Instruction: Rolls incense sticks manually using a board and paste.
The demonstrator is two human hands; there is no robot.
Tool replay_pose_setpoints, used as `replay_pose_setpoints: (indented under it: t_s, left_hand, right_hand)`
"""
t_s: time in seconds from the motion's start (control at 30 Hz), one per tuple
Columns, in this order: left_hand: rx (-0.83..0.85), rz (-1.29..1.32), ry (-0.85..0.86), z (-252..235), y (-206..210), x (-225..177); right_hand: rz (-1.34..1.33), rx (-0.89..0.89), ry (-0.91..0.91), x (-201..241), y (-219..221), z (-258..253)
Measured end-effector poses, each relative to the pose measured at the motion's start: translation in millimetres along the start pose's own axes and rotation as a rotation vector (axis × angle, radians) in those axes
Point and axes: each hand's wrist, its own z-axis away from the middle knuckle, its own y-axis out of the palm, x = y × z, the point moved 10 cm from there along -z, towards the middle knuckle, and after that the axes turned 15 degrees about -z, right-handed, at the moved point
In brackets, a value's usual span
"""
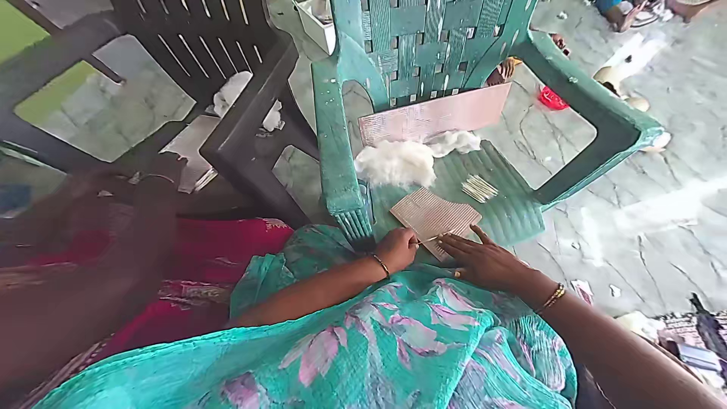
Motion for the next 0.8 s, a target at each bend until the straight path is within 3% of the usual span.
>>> replay_pose_setpoints:
  t_s: [0.07, 0.17, 0.43, 0.7, 0.8]
  left_hand:
    - [-0.050, 0.024, -0.019, -0.3, -5.1, 3.8]
    - [-0.133, 0.045, -0.064, -3.3, -13.8, 12.5]
    - [-0.154, -0.001, -0.126, -8.4, -21.3, 19.0]
    - [-0.043, -0.050, -0.048, -3.0, -8.1, 7.3]
    - [-0.011, -0.080, -0.012, -0.2, -0.6, -0.3]
  right_hand:
    - [-0.032, -0.148, -0.054, -4.1, -15.6, 4.5]
    - [-0.036, -0.250, 0.028, -19.3, -34.0, -8.7]
    - [0.007, -0.179, 0.054, -9.8, -26.7, -78.9]
    - [0.021, -0.031, 0.108, -4.3, 2.8, -29.5]
    - [0.040, -0.058, 0.093, 2.6, 8.8, -10.9]
